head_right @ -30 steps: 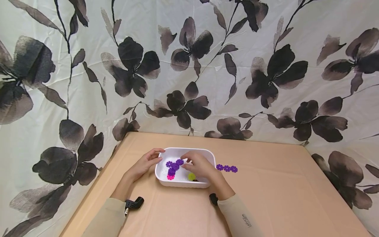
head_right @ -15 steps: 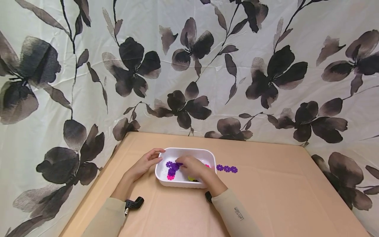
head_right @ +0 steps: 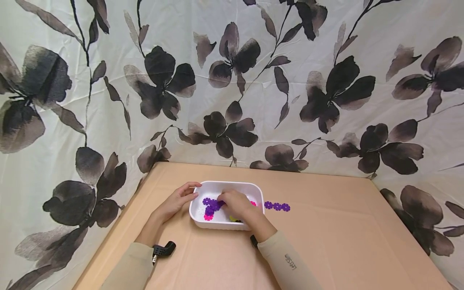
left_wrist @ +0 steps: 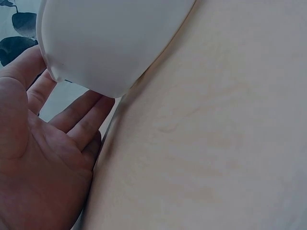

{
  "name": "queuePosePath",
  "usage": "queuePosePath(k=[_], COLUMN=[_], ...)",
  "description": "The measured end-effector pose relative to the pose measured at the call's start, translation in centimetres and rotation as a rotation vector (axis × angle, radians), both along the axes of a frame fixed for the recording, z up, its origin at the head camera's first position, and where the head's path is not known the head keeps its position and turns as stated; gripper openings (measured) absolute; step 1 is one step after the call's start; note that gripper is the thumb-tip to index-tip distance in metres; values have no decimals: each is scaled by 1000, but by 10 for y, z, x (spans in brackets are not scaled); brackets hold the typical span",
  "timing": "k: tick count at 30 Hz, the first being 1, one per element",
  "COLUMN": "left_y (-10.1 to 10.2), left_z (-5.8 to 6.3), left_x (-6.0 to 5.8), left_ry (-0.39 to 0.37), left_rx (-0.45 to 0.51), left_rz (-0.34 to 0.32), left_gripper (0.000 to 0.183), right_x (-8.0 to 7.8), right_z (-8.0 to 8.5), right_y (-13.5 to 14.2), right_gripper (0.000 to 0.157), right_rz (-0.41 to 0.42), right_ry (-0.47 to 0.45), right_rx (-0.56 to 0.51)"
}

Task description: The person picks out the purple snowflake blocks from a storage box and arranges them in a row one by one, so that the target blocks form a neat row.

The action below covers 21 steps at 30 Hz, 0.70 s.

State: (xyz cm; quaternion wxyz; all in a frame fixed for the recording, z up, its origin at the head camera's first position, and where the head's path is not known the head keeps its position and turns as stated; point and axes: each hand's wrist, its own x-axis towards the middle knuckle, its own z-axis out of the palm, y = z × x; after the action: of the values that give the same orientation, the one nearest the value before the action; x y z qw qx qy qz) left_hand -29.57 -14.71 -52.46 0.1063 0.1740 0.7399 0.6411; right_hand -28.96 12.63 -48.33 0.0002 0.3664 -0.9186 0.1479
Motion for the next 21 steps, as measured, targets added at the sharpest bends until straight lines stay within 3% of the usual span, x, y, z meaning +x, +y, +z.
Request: queuePosePath(k=[15,21], left_y=[3,4], left_z=[-1,-1], left_x=[-3,-2], left_ry=[9,6], left_rx=[5,-3], left_rz=[4,12], left_gripper=[45,48], right_x=[-4,-7], right_z=[-3,-6], right_y=[4,4], right_gripper=[20,24], right_rz=[-15,-26], right_ry=[-38,-52], right_rx=[-49,-84])
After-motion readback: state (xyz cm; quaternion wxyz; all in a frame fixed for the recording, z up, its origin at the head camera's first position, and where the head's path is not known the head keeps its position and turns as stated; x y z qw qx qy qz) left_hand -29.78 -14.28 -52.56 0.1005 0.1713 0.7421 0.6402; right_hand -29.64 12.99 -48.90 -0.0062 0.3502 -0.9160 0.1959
